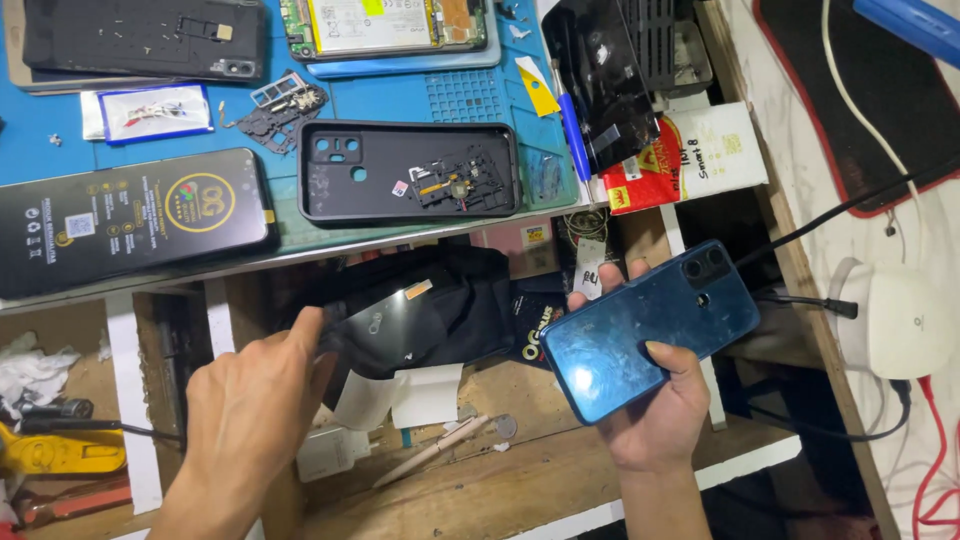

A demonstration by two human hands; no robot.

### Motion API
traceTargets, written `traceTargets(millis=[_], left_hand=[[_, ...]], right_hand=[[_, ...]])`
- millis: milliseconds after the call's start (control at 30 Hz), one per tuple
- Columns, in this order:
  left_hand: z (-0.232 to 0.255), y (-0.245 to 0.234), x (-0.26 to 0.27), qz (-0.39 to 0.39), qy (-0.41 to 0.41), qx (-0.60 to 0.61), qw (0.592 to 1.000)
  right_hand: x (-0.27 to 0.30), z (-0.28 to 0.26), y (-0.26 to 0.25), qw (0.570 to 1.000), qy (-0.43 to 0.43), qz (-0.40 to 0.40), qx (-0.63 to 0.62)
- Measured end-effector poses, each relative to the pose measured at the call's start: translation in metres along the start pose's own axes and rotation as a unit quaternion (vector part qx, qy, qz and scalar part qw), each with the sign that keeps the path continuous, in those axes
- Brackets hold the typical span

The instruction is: Repairing a mobile phone by inspecting and assembling internal components

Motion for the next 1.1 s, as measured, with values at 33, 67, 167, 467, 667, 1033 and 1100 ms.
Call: traceTargets(millis=[33, 67, 167, 467, 667, 1033, 1100], left_hand=[[0.014, -0.004, 0.0, 0.025, 0.042, 0.045, 0.998], [0.027, -0.009, 0.001, 0.05, 0.083, 0.091, 0.991], [0.105, 0.007, 0.003, -0.014, 0.298, 0.045, 0.953], [0.137, 0.105, -0.006, 0.076, 0.399, -0.084, 0.91], [0.074, 0.047, 0.0, -0.037, 0.262, -0.074, 0.962], [0.018, 0.011, -0.011, 0.025, 0.04, -0.105, 0.993], [0.026, 0.001, -0.008, 0.058, 0.046, -0.097, 0.992]], right_hand=[[0.0, -0.002, 0.0, 1.0, -0.011, 0.016, 0.01], [0.001, -0.003, 0.0, 0.999, -0.022, 0.032, 0.02], [0.002, -0.002, 0.0, 1.0, -0.005, 0.005, -0.01], [0.003, -0.002, 0.005, 1.0, 0.003, -0.008, 0.006], [0.003, -0.002, 0.003, 1.0, 0.0, 0.004, 0.018], [0.003, -0.004, 0.003, 1.0, -0.014, -0.004, -0.018], [0.004, -0.005, 0.0, 1.0, -0.017, -0.002, -0.019]])
Point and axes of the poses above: each hand's wrist, its own x-axis away from the middle knuckle, its own y-axis out of the palm, z = x × y, the point moved 7 cm from there along -x, towards the middle knuckle, and after that the axes turned 10 degrees about -x, right-handed, at the moved point
